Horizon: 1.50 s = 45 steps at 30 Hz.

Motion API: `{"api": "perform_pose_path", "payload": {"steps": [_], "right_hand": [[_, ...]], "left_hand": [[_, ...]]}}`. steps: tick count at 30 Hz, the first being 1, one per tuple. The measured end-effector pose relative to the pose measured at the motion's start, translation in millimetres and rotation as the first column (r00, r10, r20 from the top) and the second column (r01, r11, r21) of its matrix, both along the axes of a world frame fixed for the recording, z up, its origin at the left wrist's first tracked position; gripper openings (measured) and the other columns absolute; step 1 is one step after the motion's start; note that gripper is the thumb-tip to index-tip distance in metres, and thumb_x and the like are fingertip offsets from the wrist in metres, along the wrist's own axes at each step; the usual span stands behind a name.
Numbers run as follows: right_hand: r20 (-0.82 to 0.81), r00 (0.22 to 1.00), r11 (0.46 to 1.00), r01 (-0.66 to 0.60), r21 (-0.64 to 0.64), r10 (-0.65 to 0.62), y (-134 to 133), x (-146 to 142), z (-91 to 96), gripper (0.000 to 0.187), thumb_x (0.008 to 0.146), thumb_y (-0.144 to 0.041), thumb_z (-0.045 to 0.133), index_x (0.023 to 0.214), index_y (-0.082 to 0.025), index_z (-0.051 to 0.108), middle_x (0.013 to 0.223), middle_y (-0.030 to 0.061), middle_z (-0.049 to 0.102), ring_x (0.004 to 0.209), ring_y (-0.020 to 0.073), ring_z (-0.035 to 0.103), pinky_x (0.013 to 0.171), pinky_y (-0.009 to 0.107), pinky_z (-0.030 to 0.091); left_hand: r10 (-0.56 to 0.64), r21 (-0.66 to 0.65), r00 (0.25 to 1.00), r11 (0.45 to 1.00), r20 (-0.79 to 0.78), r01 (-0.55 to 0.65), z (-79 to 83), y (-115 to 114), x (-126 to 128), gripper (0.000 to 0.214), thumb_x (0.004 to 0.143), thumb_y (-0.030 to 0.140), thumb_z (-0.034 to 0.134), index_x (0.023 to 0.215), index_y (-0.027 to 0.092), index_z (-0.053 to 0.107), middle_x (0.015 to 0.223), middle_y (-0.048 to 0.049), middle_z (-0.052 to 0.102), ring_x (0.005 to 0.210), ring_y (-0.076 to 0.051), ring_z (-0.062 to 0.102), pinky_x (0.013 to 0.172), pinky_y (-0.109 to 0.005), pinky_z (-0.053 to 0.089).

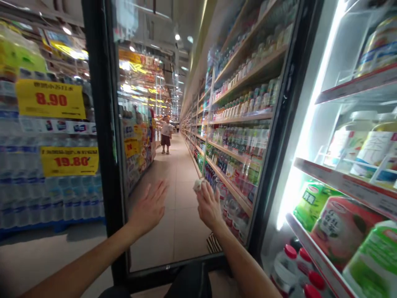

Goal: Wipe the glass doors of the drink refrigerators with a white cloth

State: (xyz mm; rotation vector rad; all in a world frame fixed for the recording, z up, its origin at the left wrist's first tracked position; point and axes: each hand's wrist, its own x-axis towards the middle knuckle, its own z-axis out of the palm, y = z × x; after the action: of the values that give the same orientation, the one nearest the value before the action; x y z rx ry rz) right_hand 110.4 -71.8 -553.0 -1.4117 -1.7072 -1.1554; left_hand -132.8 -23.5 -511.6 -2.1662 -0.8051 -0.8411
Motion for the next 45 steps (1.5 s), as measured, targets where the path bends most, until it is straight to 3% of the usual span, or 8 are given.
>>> {"api": "perform_pose_path", "payload": {"steps": [5,11,14,20,28,32,38,45], "right_hand": [[-0.228,0.973,0.965,0.095,0.245,-0.038,20.6,0.3,67.8,0.048,0.084,-0.019,0.041,0.131,-0.019,0.046,0.149,0.0139,0.023,0.137,0.028,0.02,0.107,0.053,0.021],[-0.027,1.0,0.999,0.001,0.042,0.0,-6.0,11.3,-16.7,0.05,0.081,-0.016,0.045,0.131,-0.021,0.046,0.146,0.0136,0.029,0.137,0.0295,0.022,0.107,0.053,0.021],[-0.163,0.975,0.987,0.159,0.037,-0.151,-20.9,50.1,-49.7,0.051,0.082,-0.016,0.042,0.133,-0.022,0.043,0.143,0.0152,0.034,0.132,0.0311,0.032,0.103,0.057,0.025],[-0.557,0.792,0.907,0.393,0.153,-0.25,-15.4,89.0,-36.8,0.054,0.084,-0.023,0.037,0.137,-0.012,0.038,0.141,0.0239,0.031,0.126,0.037,0.038,0.092,0.058,0.037],[-0.037,0.999,0.985,-0.017,-0.171,0.011,-8.2,-37.9,-46.2,0.052,0.079,-0.019,0.046,0.131,-0.019,0.047,0.146,0.011,0.031,0.139,0.0277,0.012,0.11,0.051,0.015],[0.035,0.999,0.982,-0.013,-0.19,0.02,-10.3,-17.2,-43.4,0.053,0.077,-0.016,0.048,0.13,-0.024,0.048,0.144,0.0082,0.036,0.138,0.0254,0.019,0.11,0.053,0.01],[-0.434,0.869,0.951,0.299,0.077,-0.238,-16.9,64.0,-25.2,0.054,0.084,-0.019,0.038,0.138,-0.017,0.037,0.145,0.0187,0.029,0.131,0.0341,0.032,0.099,0.06,0.03],[-0.125,0.99,0.99,0.044,-0.131,-0.061,-17.2,-13.5,-51.2,0.057,0.079,-0.016,0.046,0.136,-0.017,0.04,0.147,0.0149,0.028,0.138,0.0306,0.015,0.106,0.054,0.023]], "left_hand": [[0.005,-0.01,1.0,1.0,0.021,-0.004,-0.1,0.2,1.6,0.055,0.077,0.019,0.041,0.131,0.01,0.043,0.143,-0.0106,0.036,0.134,-0.022,0.03,0.112,-0.043,0.021],[-0.034,0.02,0.999,0.999,0.015,0.033,2.6,-2.9,3.2,0.054,0.078,0.018,0.04,0.132,0.011,0.043,0.143,-0.0097,0.036,0.134,-0.02,0.03,0.113,-0.042,0.016],[-0.052,0.004,0.999,0.999,-0.015,0.052,-1.7,-3.5,6.5,0.054,0.078,0.017,0.041,0.132,0.011,0.042,0.143,-0.0097,0.035,0.135,-0.021,0.029,0.113,-0.042,0.016],[-0.064,-0.079,0.998,0.995,-0.028,0.062,-26.6,-3.6,16.8,0.059,0.076,0.018,0.043,0.134,0.009,0.039,0.145,-0.0111,0.032,0.136,-0.023,0.025,0.113,-0.043,0.016],[-0.065,-0.08,0.998,0.995,-0.022,0.063,-31.2,-5.4,18.6,0.059,0.076,0.017,0.04,0.135,0.01,0.038,0.145,-0.011,0.032,0.136,-0.022,0.025,0.112,-0.045,0.017],[-0.078,-0.095,0.996,0.993,-0.039,0.074,-35.5,-6.3,12.2,0.059,0.076,0.016,0.04,0.134,0.011,0.039,0.144,-0.0104,0.033,0.135,-0.022,0.027,0.112,-0.045,0.017],[-0.072,-0.108,0.997,0.992,-0.039,0.068,-43.6,-7.3,9.4,0.062,0.074,0.016,0.041,0.136,0.012,0.037,0.144,-0.0104,0.034,0.135,-0.022,0.028,0.112,-0.044,0.018],[-0.064,-0.119,0.998,0.991,-0.012,0.062,-44.6,-8.6,13.8,0.06,0.075,0.016,0.041,0.135,0.013,0.039,0.144,-0.0101,0.033,0.136,-0.022,0.027,0.112,-0.045,0.019]]}}
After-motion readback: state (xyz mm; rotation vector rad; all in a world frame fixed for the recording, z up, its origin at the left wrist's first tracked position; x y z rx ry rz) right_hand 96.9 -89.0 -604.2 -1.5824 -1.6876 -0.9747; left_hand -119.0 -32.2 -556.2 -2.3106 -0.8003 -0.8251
